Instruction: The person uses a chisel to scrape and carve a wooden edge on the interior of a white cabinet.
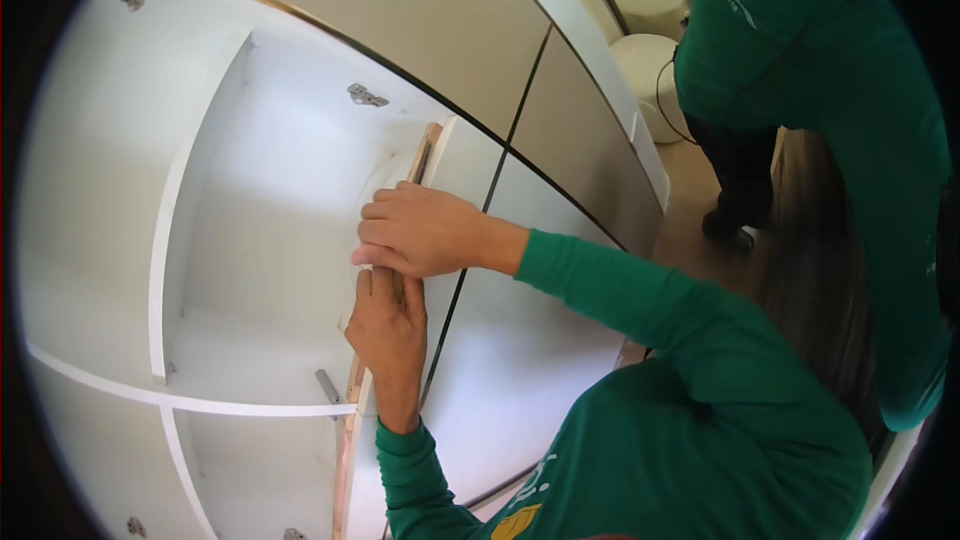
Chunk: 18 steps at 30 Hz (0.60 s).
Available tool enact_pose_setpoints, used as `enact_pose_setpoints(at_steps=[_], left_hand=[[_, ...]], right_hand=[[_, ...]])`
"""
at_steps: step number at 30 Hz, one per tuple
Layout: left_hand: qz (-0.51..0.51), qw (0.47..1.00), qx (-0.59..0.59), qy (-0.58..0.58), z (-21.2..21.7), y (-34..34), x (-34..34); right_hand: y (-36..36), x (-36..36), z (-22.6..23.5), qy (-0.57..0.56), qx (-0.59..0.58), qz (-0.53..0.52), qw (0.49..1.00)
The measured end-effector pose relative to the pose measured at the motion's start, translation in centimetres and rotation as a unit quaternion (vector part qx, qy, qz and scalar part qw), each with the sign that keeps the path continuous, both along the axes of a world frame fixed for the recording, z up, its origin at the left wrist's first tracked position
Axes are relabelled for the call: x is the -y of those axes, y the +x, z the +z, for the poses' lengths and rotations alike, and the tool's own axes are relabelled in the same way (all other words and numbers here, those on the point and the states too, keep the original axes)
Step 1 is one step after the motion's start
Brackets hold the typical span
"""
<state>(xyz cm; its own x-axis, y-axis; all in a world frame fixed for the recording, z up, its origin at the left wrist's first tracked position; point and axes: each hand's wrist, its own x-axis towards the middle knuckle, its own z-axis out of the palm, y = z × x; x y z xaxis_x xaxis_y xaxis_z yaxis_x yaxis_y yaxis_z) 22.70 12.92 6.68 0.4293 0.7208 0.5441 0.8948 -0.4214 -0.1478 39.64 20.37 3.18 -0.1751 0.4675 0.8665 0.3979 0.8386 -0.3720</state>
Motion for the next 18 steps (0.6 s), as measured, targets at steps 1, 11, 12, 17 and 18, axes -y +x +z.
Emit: enact_pose_setpoints(at_steps=[1, 11, 12, 17, 18], left_hand=[[0.000, 1.000, 0.006, 0.003, 0.0, 0.4, -0.2], [-0.056, 0.997, 0.048, 0.026, 0.0, -1.5, -0.5], [-0.056, 0.997, 0.048, 0.024, -0.3, -1.6, -0.8], [-0.035, 0.998, 0.042, 0.013, 0.0, -0.5, -0.6], [-0.033, 0.999, 0.040, 0.012, -0.1, -0.4, -0.4]], right_hand=[[0.0, -0.8, 0.4, 0.000, 0.003, -0.007, 1.000], [-3.0, -2.0, 0.6, -0.001, -0.109, 0.027, 0.994], [-2.7, -2.0, 0.5, -0.014, -0.106, 0.028, 0.994], [-1.7, -2.5, 0.8, -0.043, -0.089, 0.037, 0.994], [-1.6, -2.5, 0.6, -0.037, -0.094, 0.043, 0.994]])
